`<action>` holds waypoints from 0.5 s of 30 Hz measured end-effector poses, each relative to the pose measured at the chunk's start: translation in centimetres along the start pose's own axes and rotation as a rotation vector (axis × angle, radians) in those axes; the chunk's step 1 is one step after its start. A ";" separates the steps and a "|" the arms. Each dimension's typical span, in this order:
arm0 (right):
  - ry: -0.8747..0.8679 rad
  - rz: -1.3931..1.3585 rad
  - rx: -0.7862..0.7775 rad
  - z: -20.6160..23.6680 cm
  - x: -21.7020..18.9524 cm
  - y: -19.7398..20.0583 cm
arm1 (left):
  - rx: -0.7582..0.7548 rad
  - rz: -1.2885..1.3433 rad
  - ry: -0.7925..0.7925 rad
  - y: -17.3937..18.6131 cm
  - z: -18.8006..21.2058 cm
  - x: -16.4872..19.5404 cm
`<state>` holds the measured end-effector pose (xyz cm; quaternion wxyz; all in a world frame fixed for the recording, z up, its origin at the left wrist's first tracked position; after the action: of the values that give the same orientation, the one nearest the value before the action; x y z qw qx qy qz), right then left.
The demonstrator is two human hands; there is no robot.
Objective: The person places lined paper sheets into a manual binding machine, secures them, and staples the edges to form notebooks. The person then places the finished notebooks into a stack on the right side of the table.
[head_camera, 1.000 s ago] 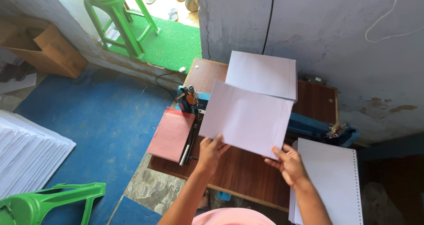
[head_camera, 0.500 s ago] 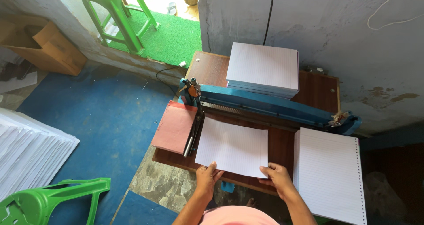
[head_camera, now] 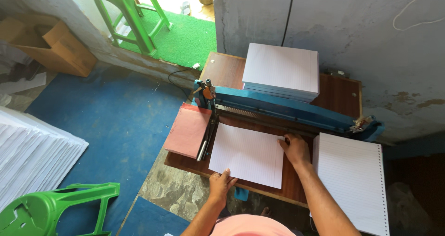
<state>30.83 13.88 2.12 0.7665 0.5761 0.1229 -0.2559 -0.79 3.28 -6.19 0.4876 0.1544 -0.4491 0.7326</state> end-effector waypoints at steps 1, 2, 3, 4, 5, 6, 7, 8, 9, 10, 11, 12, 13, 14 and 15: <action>0.029 0.006 0.007 -0.1 -0.2 0.2 | 0.009 -0.002 0.006 0.0 0.1 0.0; 0.057 0.012 0.014 -0.1 -0.4 0.4 | 0.017 -0.004 0.013 0.1 0.2 0.0; 0.047 0.010 0.010 -0.1 -0.3 0.4 | 0.023 -0.004 0.019 0.0 0.2 -0.1; 0.038 0.007 0.006 -0.1 -0.2 0.5 | 0.023 -0.001 0.018 0.0 0.2 -0.1; 0.030 0.003 0.001 -0.2 -0.1 0.5 | 0.024 0.002 0.016 0.0 0.2 -0.1; 0.000 -0.005 -0.032 -0.5 0.1 0.1 | 0.026 0.003 0.013 0.1 0.1 -0.1; -0.033 -0.014 -0.065 -0.7 0.5 -0.3 | 0.028 0.006 0.009 0.2 0.1 -0.2; -0.068 -0.021 -0.097 -0.8 1.0 -0.6 | 0.027 0.011 0.007 0.2 0.0 -0.3; -0.027 -0.026 -0.049 -0.9 0.9 -0.1 | 0.026 0.015 0.004 0.2 -0.2 -0.4; 0.017 -0.032 -0.003 -1.0 0.8 0.2 | 0.024 0.018 -0.001 0.3 -0.3 -0.5; 0.061 -0.039 0.042 -1.0 0.7 0.5 | 0.024 0.021 -0.005 0.4 -0.4 -0.5; 0.080 -0.075 0.054 -1.0 0.9 0.5 | 0.024 0.025 -0.009 0.5 -0.4 -0.6; 0.096 -0.110 0.066 -0.9 1.2 0.5 | 0.026 0.028 -0.011 0.5 -0.4 -0.8; 0.113 -0.144 0.080 -0.8 1.4 0.6 | 0.025 0.032 -0.013 0.6 -0.5 -0.8; 0.127 -0.141 0.084 -0.7 1.5 0.7 | 0.024 0.035 -0.015 0.6 -0.5 -0.8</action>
<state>32.53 14.31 1.71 0.7124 0.6128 0.2005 -0.2770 -0.78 3.14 -7.29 0.4693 0.1577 -0.4467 0.7452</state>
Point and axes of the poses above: each hand's wrist, its own z-axis away from the middle knuckle, its own y-axis out of the back of the hand, x = y × z, the point moved 9 cm from there along -z, towards the middle knuckle, and after that the axes turned 15 degrees about -x, right-handed, at the moved point
